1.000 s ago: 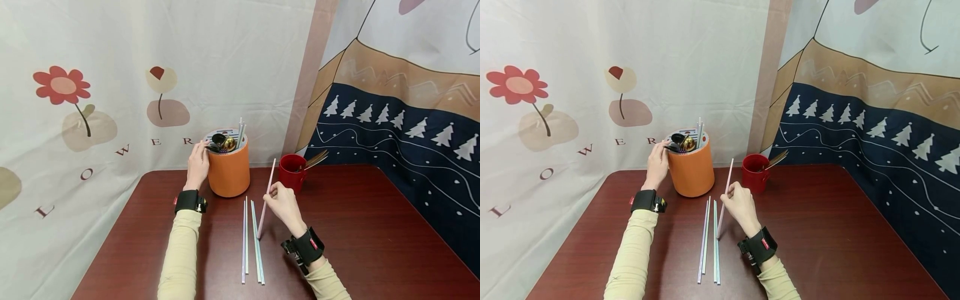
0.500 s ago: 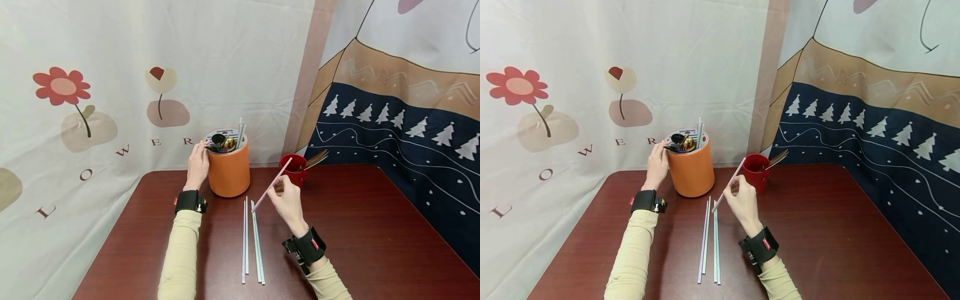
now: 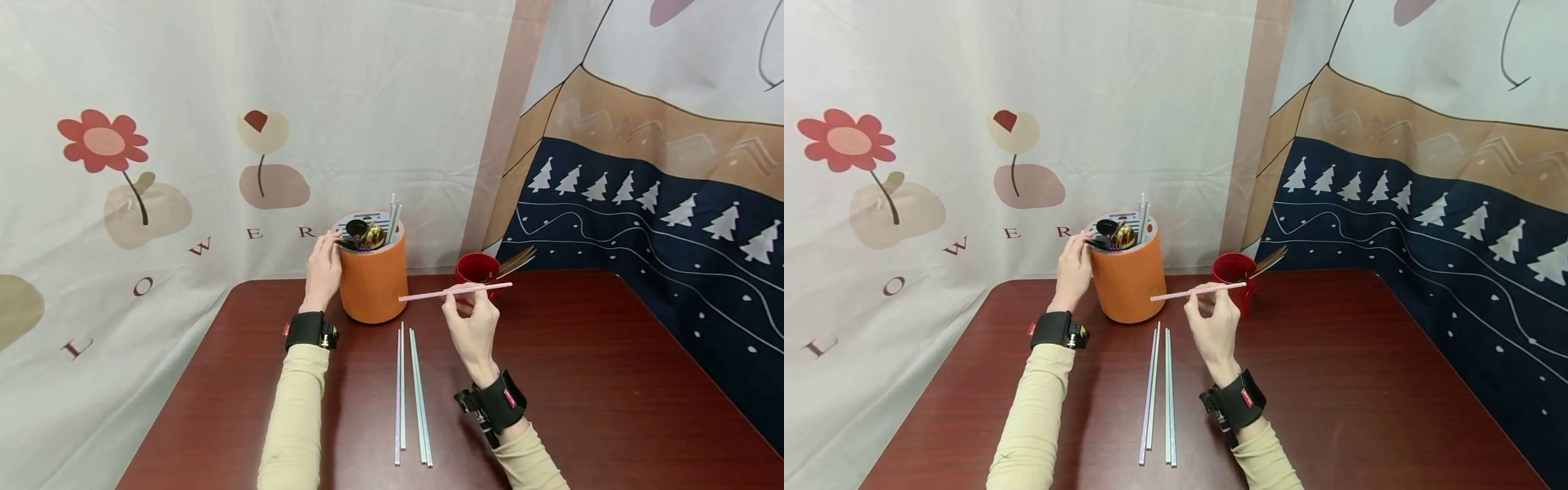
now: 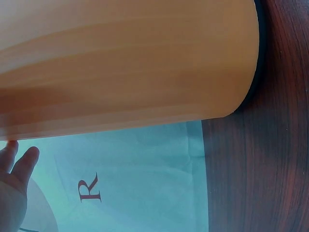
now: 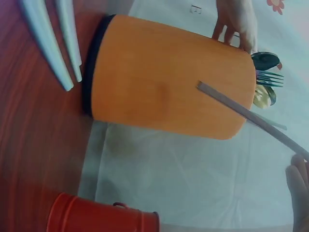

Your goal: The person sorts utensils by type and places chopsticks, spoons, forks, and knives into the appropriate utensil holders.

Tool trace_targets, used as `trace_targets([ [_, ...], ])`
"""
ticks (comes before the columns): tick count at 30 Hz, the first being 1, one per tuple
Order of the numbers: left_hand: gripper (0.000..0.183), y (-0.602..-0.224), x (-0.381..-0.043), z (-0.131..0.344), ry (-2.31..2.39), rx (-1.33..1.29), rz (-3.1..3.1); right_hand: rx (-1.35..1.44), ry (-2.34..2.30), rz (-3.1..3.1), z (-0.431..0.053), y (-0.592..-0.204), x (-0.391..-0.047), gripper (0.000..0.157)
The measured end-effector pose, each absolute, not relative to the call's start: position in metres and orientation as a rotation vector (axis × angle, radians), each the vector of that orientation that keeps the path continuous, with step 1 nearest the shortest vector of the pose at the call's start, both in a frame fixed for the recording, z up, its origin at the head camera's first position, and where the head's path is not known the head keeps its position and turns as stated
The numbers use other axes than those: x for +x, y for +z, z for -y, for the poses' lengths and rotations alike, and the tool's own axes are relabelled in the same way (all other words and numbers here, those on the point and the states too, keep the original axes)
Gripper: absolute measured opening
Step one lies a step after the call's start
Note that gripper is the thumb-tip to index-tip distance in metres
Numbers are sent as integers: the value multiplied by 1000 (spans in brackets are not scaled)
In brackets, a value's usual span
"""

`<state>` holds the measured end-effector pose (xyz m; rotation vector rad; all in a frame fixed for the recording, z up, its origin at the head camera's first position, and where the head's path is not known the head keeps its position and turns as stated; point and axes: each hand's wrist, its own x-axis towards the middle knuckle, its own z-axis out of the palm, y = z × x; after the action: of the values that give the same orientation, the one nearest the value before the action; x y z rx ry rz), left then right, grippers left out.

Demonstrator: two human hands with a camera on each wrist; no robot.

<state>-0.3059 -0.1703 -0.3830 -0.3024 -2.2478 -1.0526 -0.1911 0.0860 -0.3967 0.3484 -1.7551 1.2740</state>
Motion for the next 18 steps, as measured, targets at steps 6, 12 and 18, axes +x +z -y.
trace_targets([
  [6, 33, -383, -306, 171, -1044, -301, 2247, 341, 1332, 1627, -80, -380, -201, 14],
  [12, 33, -384, -306, 171, -1046, -301, 2255, 379, 1348, 1508, -72, -358, -216, 12],
  [18, 34, -386, -307, 172, -1047, -310, 2260, 465, 1278, 1557, -63, -341, -233, 12],
])
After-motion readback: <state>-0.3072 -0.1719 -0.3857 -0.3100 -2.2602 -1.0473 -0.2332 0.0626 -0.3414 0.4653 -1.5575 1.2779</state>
